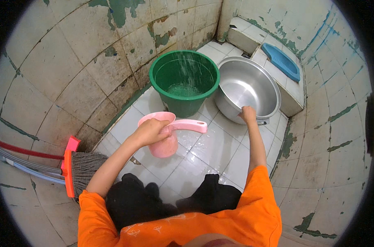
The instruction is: The person scoops water from a green bucket with a pink scoop and pours it into a large metal basin. The person repeats this action multiple times to fill the basin.
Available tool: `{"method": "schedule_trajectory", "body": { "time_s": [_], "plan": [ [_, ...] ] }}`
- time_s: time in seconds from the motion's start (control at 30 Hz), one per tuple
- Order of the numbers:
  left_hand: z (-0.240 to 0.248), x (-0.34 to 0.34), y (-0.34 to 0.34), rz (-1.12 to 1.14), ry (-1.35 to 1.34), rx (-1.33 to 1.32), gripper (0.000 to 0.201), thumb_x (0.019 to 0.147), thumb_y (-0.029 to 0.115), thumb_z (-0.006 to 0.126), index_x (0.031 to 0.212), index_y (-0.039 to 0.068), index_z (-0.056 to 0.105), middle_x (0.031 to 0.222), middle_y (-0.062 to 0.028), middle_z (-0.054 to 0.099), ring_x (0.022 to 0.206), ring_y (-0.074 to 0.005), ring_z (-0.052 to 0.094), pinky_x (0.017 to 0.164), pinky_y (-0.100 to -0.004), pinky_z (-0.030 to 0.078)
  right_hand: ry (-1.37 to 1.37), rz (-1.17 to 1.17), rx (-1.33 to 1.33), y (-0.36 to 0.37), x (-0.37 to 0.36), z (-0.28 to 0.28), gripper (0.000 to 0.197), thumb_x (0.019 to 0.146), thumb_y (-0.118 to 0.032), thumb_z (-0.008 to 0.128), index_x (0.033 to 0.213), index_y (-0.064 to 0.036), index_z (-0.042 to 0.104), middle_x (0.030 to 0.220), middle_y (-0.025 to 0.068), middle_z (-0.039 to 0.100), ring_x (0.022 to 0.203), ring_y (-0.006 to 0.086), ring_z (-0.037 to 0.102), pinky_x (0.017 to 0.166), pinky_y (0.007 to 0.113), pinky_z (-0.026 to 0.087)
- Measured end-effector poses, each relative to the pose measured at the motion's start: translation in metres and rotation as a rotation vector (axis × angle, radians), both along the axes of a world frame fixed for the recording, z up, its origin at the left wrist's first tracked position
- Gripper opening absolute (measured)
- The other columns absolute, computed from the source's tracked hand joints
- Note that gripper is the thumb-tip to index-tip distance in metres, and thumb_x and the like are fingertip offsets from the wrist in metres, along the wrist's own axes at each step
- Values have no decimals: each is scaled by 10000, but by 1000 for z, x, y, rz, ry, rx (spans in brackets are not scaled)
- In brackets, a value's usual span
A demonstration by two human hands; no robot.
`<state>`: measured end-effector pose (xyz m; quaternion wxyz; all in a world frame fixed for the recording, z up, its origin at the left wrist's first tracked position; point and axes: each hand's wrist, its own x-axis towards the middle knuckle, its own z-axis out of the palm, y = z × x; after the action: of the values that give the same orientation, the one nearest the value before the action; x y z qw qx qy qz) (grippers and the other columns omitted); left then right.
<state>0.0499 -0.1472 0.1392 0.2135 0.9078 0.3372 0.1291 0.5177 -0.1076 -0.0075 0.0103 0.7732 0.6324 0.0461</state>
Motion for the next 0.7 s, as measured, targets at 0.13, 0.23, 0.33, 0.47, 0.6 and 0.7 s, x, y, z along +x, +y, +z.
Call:
{"method": "schedule_trajectory", "body": {
  "time_s": [0.13,0.23,0.33,0.47,0.6,0.7],
  "plan": [
    [6,-3,-6,43,51,-64,330,745,277,578,1012,84,598,788,-170,621,741,-318,599,668,-403,464,-32,66,-23,-11,1,1,285,625,-299,734,789,-82,650,773,145,634,747,323,621,650,406,506],
    [9,-5,-8,56,31,-44,337,739,273,583,1015,81,596,794,-167,622,747,-313,599,677,-400,462,6,87,-4,-28,1,0,278,622,-303,731,773,-85,646,749,142,632,719,323,620,631,403,505],
    [6,-8,-8,76,13,-29,341,731,267,591,1015,76,595,808,-166,622,758,-314,597,681,-400,462,6,70,41,-40,-4,-2,272,607,-310,746,712,-81,643,706,137,624,707,312,612,619,408,490],
    [12,-5,-7,72,35,-63,348,722,258,601,1018,74,594,824,-169,621,779,-318,595,687,-400,462,-16,83,38,-56,-8,-3,273,613,-307,741,727,-82,638,691,127,624,683,311,613,614,404,492],
    [10,-5,-4,78,8,-66,332,718,272,602,980,68,594,816,-174,615,786,-324,590,691,-404,458,-25,79,35,-70,-19,0,271,621,-303,734,725,-77,626,672,129,621,669,313,613,604,405,489],
    [8,-6,-7,84,-23,-81,319,713,305,604,919,62,597,810,-180,607,779,-337,581,698,-413,450,7,66,21,-83,-24,-2,271,631,-298,726,723,-69,615,663,141,615,667,319,612,598,412,486]
  ]
}}
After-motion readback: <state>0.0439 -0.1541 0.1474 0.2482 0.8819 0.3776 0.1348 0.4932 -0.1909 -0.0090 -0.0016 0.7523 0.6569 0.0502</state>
